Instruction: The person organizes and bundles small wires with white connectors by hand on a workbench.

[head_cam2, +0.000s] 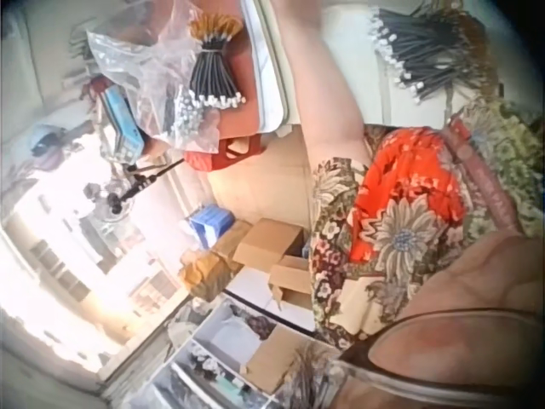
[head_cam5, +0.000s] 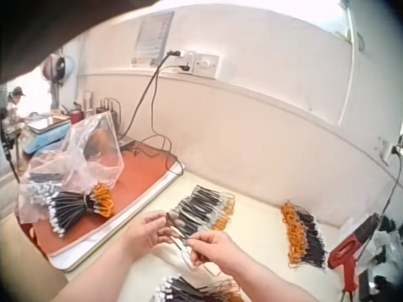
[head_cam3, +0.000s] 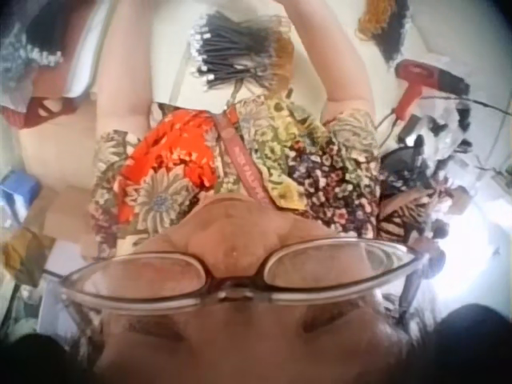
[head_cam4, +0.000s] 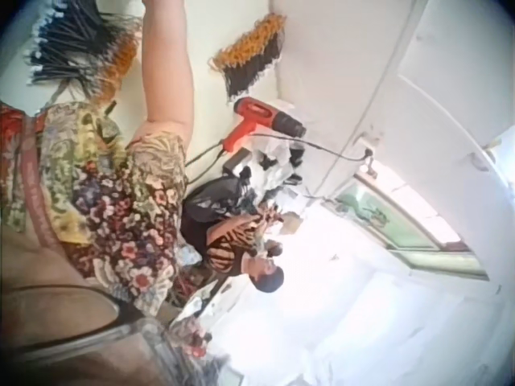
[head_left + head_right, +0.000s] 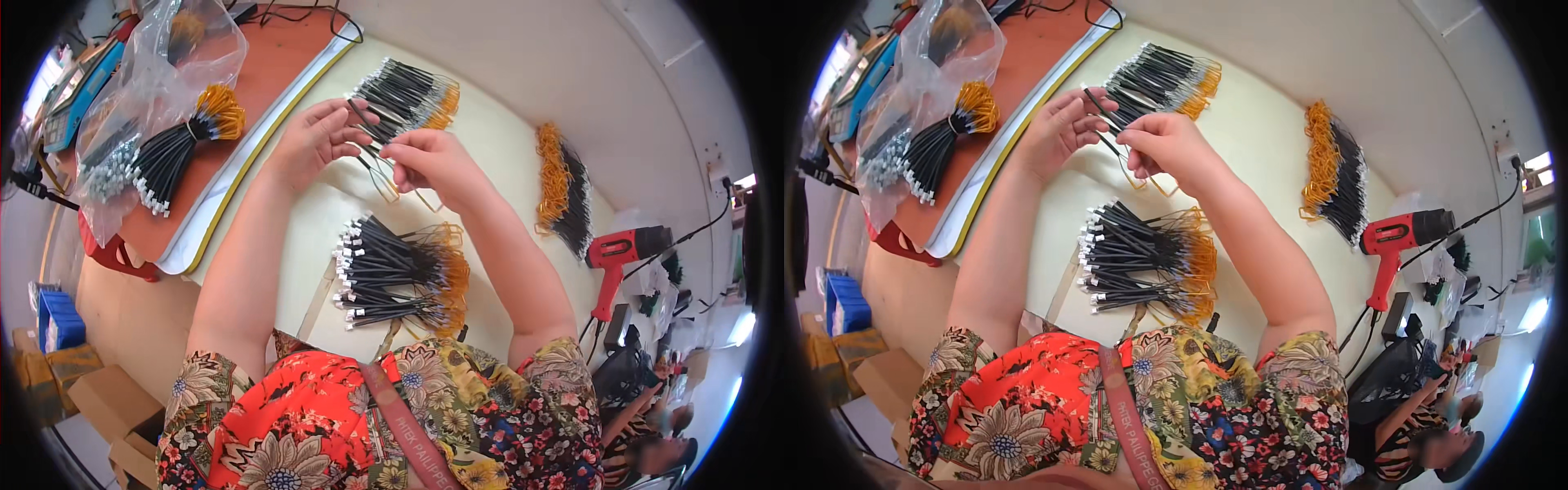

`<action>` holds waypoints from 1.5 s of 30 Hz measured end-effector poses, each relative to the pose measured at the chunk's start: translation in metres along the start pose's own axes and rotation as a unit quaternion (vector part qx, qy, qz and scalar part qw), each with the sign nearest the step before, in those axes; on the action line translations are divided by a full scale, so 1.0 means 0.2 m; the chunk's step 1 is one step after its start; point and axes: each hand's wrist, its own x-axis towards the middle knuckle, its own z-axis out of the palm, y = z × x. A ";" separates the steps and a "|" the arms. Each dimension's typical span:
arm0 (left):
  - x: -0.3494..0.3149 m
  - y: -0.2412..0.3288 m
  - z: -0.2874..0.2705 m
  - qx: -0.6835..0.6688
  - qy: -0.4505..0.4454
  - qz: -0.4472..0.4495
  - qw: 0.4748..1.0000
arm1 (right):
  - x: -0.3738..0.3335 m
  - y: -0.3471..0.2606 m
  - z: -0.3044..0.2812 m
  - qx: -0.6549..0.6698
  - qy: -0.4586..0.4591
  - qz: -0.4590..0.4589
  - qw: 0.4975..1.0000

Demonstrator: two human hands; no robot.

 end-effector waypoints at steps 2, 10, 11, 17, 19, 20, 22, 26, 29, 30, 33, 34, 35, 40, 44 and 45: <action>0.02 0.02 0.02 -0.023 0.022 -0.010 0.999 | 0.08 0.02 0.00 0.028 -0.029 0.045 0.998; 0.02 0.01 -0.11 -0.072 0.059 0.065 0.994 | 0.09 0.02 -0.01 0.174 -0.173 0.086 0.966; 0.01 0.01 -0.12 -0.089 0.055 0.068 0.992 | 0.08 0.02 0.00 0.172 -0.176 0.085 0.966; 0.00 0.01 -0.11 -0.134 0.012 0.083 0.987 | 0.06 0.04 0.00 0.220 -0.227 0.102 0.943; 0.00 0.01 -0.11 -0.145 -0.002 0.090 0.985 | 0.05 0.04 0.01 0.221 -0.233 0.102 0.941; 0.00 0.02 -0.11 -0.155 -0.012 0.091 0.984 | 0.04 0.04 0.01 0.216 -0.232 0.095 0.944; 0.00 0.02 -0.09 -0.166 -0.022 0.092 0.982 | 0.05 0.05 0.01 0.210 -0.231 0.088 0.946; -0.01 0.03 -0.08 -0.170 -0.008 0.085 0.982 | 0.06 0.07 0.02 0.219 -0.249 0.065 0.941; -0.01 0.02 -0.09 -0.167 -0.010 0.084 0.982 | 0.05 0.07 0.04 0.215 -0.213 0.066 0.951; -0.01 0.02 -0.09 -0.165 -0.009 0.086 0.983 | 0.05 0.06 0.05 0.215 -0.199 0.060 0.954; 0.00 0.02 -0.09 -0.159 -0.005 0.083 0.984 | 0.01 0.01 0.08 0.171 -0.168 0.072 0.968; 0.00 0.02 -0.09 -0.158 -0.005 0.082 0.984 | 0.01 0.02 0.08 0.171 -0.168 0.072 0.968; 0.00 0.02 -0.10 -0.151 0.000 0.085 0.985 | 0.02 0.02 0.08 0.152 -0.154 0.054 0.975; 0.01 0.01 -0.10 -0.125 0.010 0.086 0.988 | 0.02 0.03 0.05 0.061 -0.114 0.013 0.991; 0.01 0.01 -0.10 -0.113 0.027 0.081 0.990 | 0.02 0.03 0.05 0.047 -0.082 0.003 0.996; 0.01 0.02 -0.09 -0.108 0.036 0.075 0.991 | 0.02 0.03 0.04 0.043 -0.070 0.007 0.997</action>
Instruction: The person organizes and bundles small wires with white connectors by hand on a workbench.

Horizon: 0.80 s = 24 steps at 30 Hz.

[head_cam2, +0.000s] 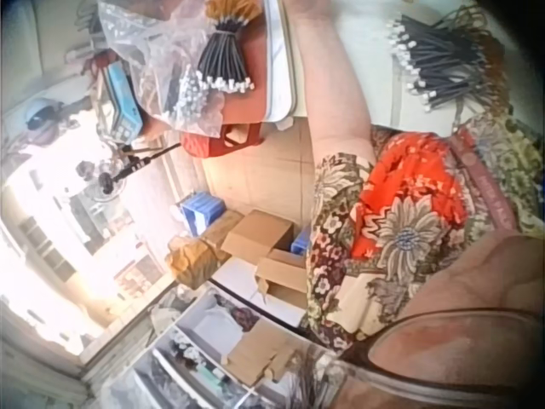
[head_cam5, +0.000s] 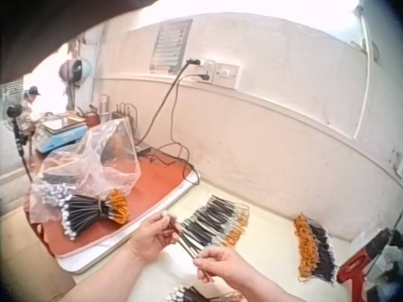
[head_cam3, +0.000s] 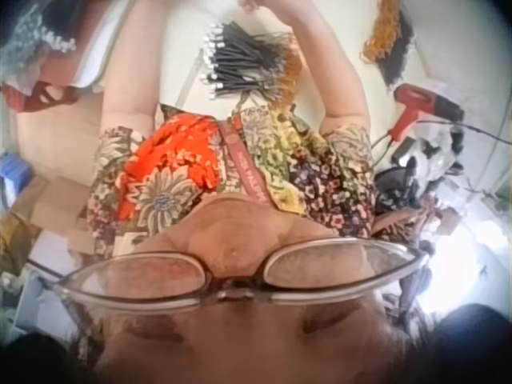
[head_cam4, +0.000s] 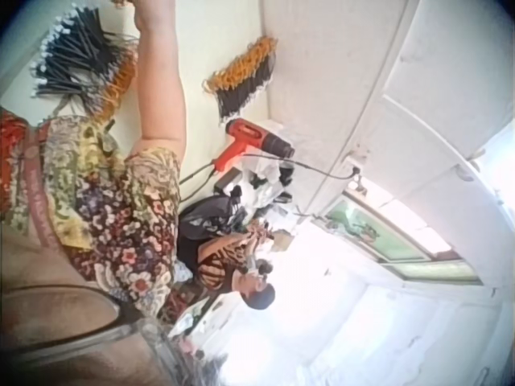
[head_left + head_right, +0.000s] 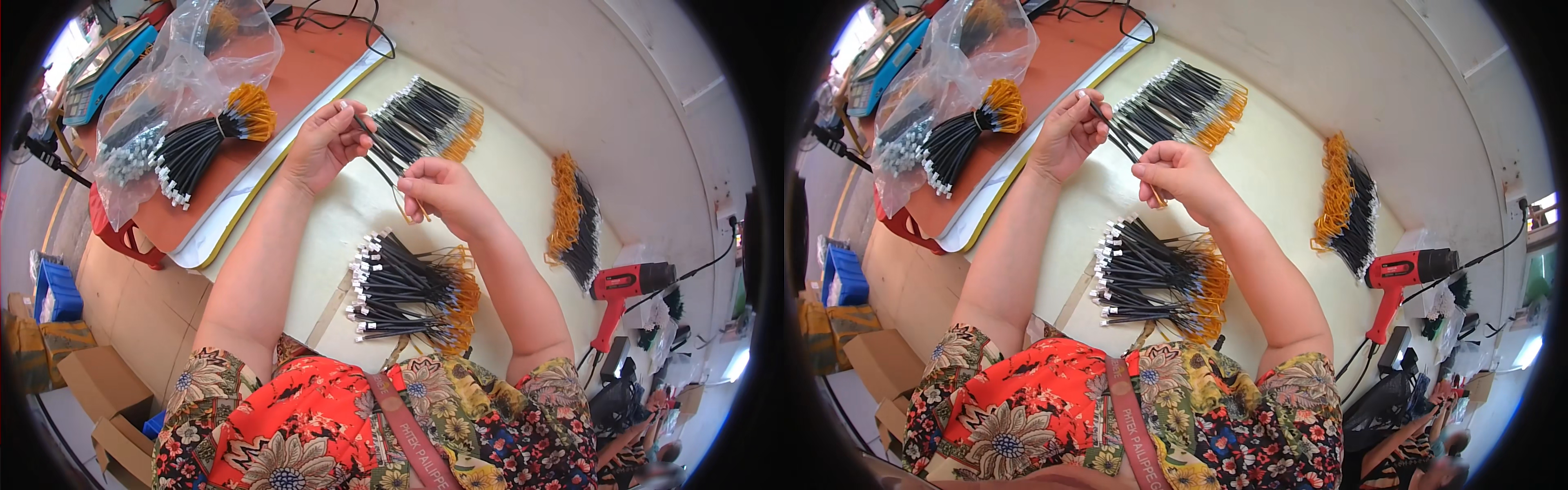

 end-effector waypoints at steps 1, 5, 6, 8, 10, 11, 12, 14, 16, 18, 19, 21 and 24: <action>0.00 0.00 0.00 0.001 0.000 0.000 1.000 | 0.00 0.00 0.00 0.000 -0.001 0.000 1.000; -0.01 0.01 0.00 0.021 0.015 0.001 1.000 | 0.00 0.01 -0.01 -0.017 0.020 -0.024 0.999; -0.01 0.01 0.00 0.025 0.016 0.002 1.000 | 0.00 0.01 -0.02 -0.031 0.022 -0.035 0.999; 0.00 0.01 0.01 0.027 0.015 0.006 1.000 | 0.00 0.01 -0.02 -0.052 0.045 -0.038 0.997; -0.01 0.02 0.01 0.029 0.014 0.013 0.999 | 0.00 0.01 -0.02 -0.074 0.067 -0.041 0.994; -0.01 0.02 0.01 0.024 0.009 0.019 0.999 | 0.01 0.01 -0.02 -0.071 0.073 -0.045 0.994; -0.01 0.02 0.01 0.019 0.005 0.026 0.999 | 0.01 0.01 -0.02 -0.068 0.078 -0.048 0.993; -0.01 0.02 0.01 0.018 0.004 0.028 0.999 | 0.01 0.01 -0.02 -0.069 0.080 -0.050 0.993; -0.01 0.02 0.00 0.017 0.004 0.031 0.999 | 0.01 0.02 -0.02 -0.069 0.081 -0.053 0.993; 0.00 0.02 -0.01 0.016 0.002 0.028 0.999 | 0.01 0.02 -0.02 -0.077 0.079 -0.060 0.992; 0.00 0.02 -0.01 0.017 0.002 0.028 0.999 | 0.01 0.02 -0.02 -0.077 0.079 -0.060 0.992; 0.00 0.02 0.00 0.026 0.022 0.023 0.999 | 0.01 0.01 -0.02 -0.087 0.079 -0.062 0.991; 0.00 0.02 0.01 0.039 0.029 0.014 0.999 | 0.01 0.01 -0.05 -0.122 0.056 -0.036 0.990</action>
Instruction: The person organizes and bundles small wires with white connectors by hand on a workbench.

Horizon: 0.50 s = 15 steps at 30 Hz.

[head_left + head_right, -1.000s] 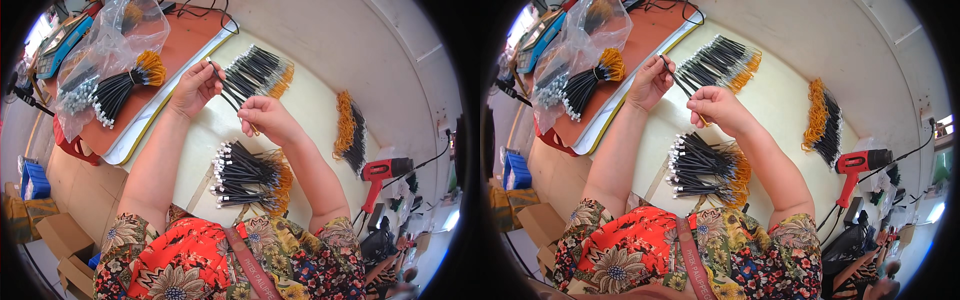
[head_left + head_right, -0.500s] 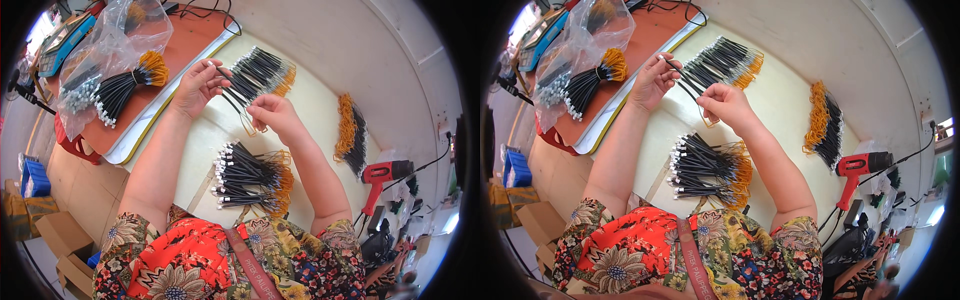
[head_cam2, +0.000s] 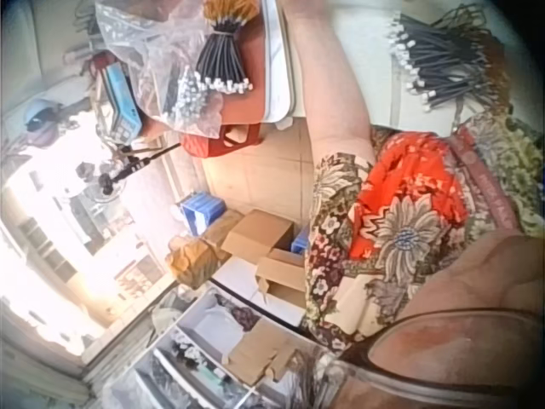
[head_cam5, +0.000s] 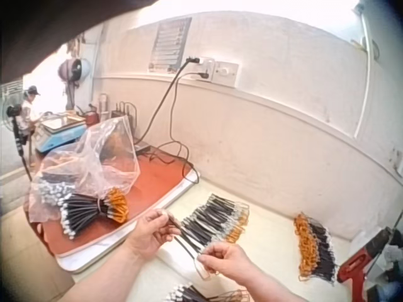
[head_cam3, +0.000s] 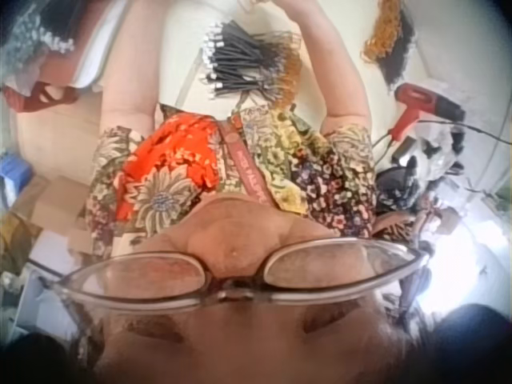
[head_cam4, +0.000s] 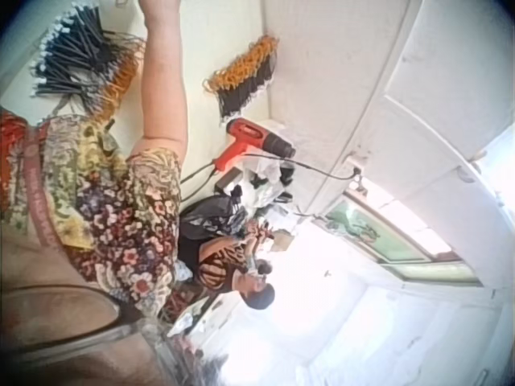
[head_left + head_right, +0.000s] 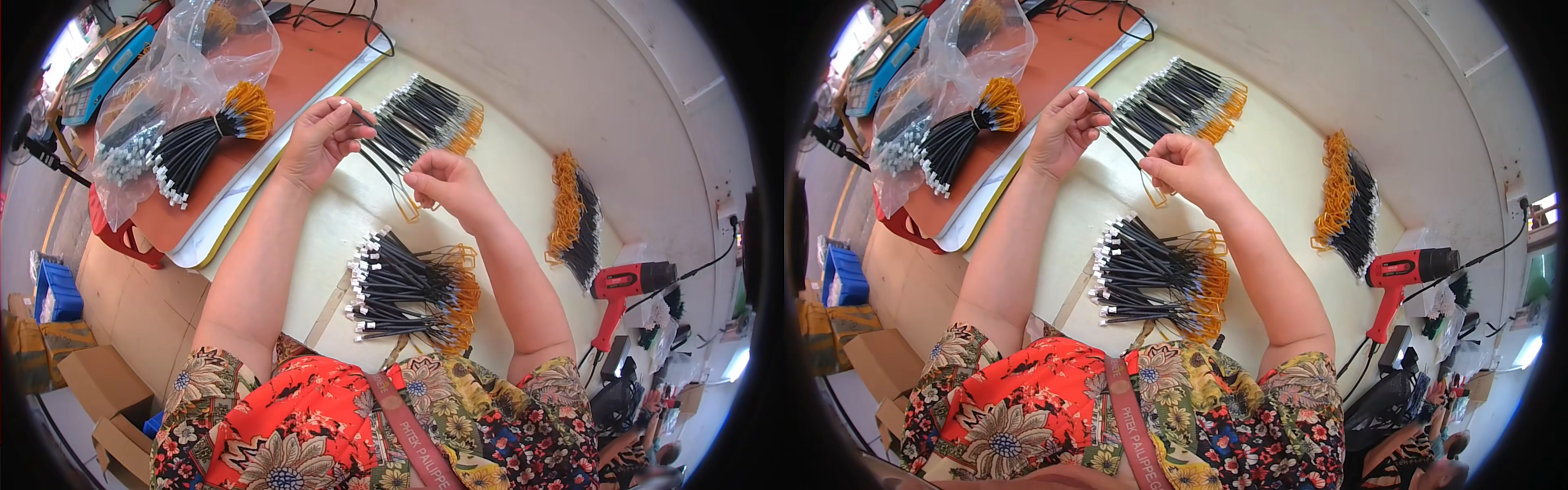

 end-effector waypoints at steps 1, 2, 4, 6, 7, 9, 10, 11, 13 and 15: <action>0.00 0.00 0.00 0.000 0.000 0.000 1.000 | 0.01 0.00 0.00 0.000 -0.001 0.000 1.000; 0.00 0.00 -0.01 -0.001 -0.006 -0.010 1.000 | 0.01 -0.01 0.00 0.003 -0.019 -0.002 1.000; 0.00 0.00 -0.01 -0.002 -0.012 -0.021 1.000 | 0.02 -0.04 0.01 0.007 -0.036 -0.004 0.999; -0.01 0.00 0.00 0.005 -0.041 -0.045 0.998 | 0.05 -0.06 0.01 0.013 -0.064 -0.021 0.998; -0.01 -0.01 0.01 0.005 -0.042 -0.046 0.998 | 0.08 -0.06 0.01 0.037 -0.063 -0.025 0.997; -0.01 -0.01 0.02 0.005 -0.053 -0.055 0.997 | 0.10 -0.05 0.00 0.034 -0.067 -0.027 0.997; -0.01 -0.01 0.03 0.006 -0.052 -0.055 0.997 | 0.11 -0.04 0.00 0.031 -0.070 -0.029 0.997; -0.01 0.00 0.04 0.009 -0.046 -0.056 0.997 | 0.11 -0.05 0.00 0.031 -0.071 -0.030 0.997; -0.01 0.00 0.03 0.011 -0.037 -0.057 0.998 | 0.11 -0.05 0.00 0.007 -0.033 -0.034 0.999; -0.01 0.00 0.02 0.033 -0.011 -0.045 0.998 | 0.11 -0.06 0.01 -0.032 -0.015 -0.015 0.999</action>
